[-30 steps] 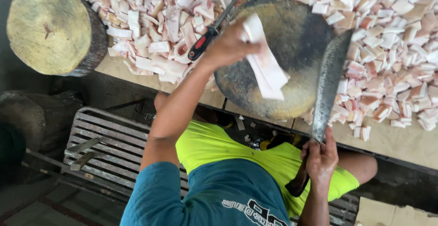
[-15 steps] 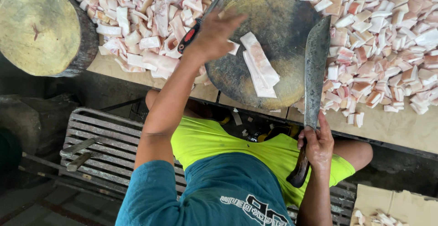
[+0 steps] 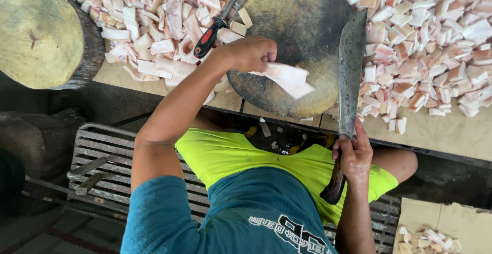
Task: The person cuts strips of animal skin and fat into smaller rectangular pieces using a large cleaver on a wooden chopping block.
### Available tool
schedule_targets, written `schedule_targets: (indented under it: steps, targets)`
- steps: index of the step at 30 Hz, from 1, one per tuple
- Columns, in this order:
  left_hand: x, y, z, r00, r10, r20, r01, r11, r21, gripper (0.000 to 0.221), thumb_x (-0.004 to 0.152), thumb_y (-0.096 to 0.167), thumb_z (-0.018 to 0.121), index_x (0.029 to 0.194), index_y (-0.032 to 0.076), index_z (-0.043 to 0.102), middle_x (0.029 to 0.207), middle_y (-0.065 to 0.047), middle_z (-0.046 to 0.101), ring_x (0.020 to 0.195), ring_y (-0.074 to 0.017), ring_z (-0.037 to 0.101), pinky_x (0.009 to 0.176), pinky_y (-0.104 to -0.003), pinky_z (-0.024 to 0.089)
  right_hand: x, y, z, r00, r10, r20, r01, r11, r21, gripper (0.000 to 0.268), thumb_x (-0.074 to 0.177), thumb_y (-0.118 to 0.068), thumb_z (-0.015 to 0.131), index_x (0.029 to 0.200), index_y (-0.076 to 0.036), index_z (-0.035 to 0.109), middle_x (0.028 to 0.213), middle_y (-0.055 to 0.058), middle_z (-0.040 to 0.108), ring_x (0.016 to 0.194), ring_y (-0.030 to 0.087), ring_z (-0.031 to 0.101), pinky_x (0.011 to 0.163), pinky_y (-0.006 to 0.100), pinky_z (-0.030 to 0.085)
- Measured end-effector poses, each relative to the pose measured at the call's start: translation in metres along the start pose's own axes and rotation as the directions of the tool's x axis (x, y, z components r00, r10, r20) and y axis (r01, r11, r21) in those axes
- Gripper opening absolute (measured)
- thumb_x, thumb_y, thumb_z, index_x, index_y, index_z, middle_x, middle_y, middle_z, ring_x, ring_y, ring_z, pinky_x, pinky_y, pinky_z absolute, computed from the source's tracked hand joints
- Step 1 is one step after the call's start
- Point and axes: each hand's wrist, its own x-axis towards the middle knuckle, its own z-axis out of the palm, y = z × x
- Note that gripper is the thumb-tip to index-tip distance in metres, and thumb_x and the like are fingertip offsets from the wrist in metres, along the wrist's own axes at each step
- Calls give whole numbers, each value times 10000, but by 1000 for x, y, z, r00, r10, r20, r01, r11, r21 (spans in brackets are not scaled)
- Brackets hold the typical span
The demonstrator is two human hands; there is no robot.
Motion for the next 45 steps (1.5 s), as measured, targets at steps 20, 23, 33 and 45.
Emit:
schedule_targets:
  steps: [20, 23, 33, 45]
  targets:
    - [-11, 12, 33, 813, -98, -574, 204, 971, 124, 818, 785, 412, 834, 1395, 13, 465, 1412, -206, 471, 1354, -371, 352, 1136, -598, 292, 1, -2, -1, 1000, 28, -9, -28, 1000, 2, 670, 987, 33, 520, 1636, -73, 388, 754, 68, 600, 544, 131, 538, 494, 270, 458]
    - [19, 9, 22, 885, -229, -405, 267, 963, 38, 650, 850, 402, 797, 1331, 53, 532, 1407, -150, 515, 1396, -326, 404, 1187, -534, 355, 5, -2, 2, 999, 35, -14, -35, 999, 25, 676, 977, 36, 520, 1629, -70, 375, 744, 67, 595, 532, 129, 536, 480, 271, 459]
    - [27, -19, 7, 840, -162, -518, 89, 983, -163, 402, 960, 273, 733, 1194, -5, 561, 1136, -197, 645, 1057, -297, 660, 965, -436, 558, 3, 3, 1, 1000, 22, -18, -22, 1000, 6, 677, 985, 39, 521, 1634, -58, 356, 765, 71, 600, 556, 130, 536, 499, 264, 454]
    - [41, 75, 96, 933, 173, -315, -232, 959, -161, 711, 773, 297, 860, 1364, 95, 521, 1278, -145, 634, 1223, -333, 614, 1067, -478, 485, -32, -11, 2, 977, -194, -90, 149, 918, -367, 628, 1001, 18, 528, 1614, -11, 395, 799, 93, 630, 615, 129, 559, 562, 277, 477]
